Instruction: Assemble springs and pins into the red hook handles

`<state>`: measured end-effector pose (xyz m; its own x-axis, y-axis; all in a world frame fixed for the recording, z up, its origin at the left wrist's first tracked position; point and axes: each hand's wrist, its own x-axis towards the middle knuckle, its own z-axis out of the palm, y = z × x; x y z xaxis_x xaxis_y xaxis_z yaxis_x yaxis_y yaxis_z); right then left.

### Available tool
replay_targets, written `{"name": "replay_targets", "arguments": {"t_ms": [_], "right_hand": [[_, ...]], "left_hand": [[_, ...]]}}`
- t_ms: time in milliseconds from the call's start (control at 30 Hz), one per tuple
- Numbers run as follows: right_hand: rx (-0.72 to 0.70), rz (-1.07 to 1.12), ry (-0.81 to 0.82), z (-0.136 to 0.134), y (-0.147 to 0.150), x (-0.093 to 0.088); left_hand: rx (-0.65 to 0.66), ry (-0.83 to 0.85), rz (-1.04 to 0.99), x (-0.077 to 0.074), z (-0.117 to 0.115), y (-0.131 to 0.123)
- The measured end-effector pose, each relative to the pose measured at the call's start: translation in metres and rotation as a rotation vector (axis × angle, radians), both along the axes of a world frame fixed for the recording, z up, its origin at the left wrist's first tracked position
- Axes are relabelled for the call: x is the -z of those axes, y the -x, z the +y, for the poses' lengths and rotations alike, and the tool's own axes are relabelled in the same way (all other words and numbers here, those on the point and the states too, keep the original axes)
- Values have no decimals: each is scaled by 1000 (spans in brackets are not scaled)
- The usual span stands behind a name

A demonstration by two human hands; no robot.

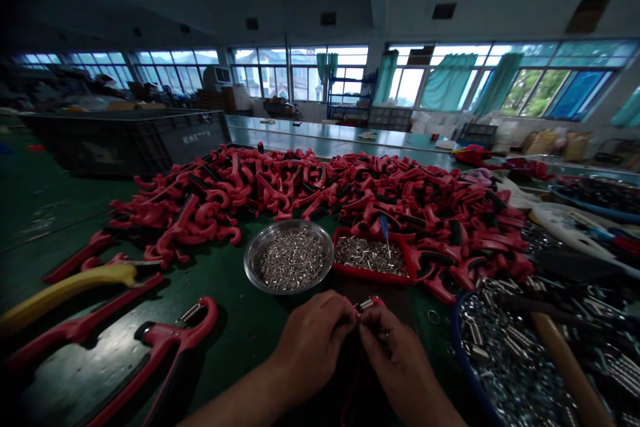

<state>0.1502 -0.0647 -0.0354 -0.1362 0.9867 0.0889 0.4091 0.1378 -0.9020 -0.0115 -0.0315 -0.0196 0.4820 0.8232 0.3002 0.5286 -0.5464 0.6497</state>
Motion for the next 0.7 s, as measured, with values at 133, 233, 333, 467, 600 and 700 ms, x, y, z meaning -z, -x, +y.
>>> {"name": "replay_targets", "arguments": {"t_ms": [133, 233, 333, 467, 600, 700], "right_hand": [[-4, 38, 30, 1, -2, 3], [-14, 38, 22, 1, -1, -1], [-14, -28, -17, -1, 1, -8], [-27, -238, -139, -2, 2, -12], [14, -472, -331, 1, -4, -6], [62, -643, -473, 5, -12, 0]], "left_hand": [[7, -12, 27, -1, -1, 0], [21, -35, 56, -2, -2, 0], [41, -48, 94, -2, -2, 1], [81, -56, 132, -3, 0, 2], [57, -39, 153, -3, 2, 3], [-41, -5, 132, -2, 3, 5]]}}
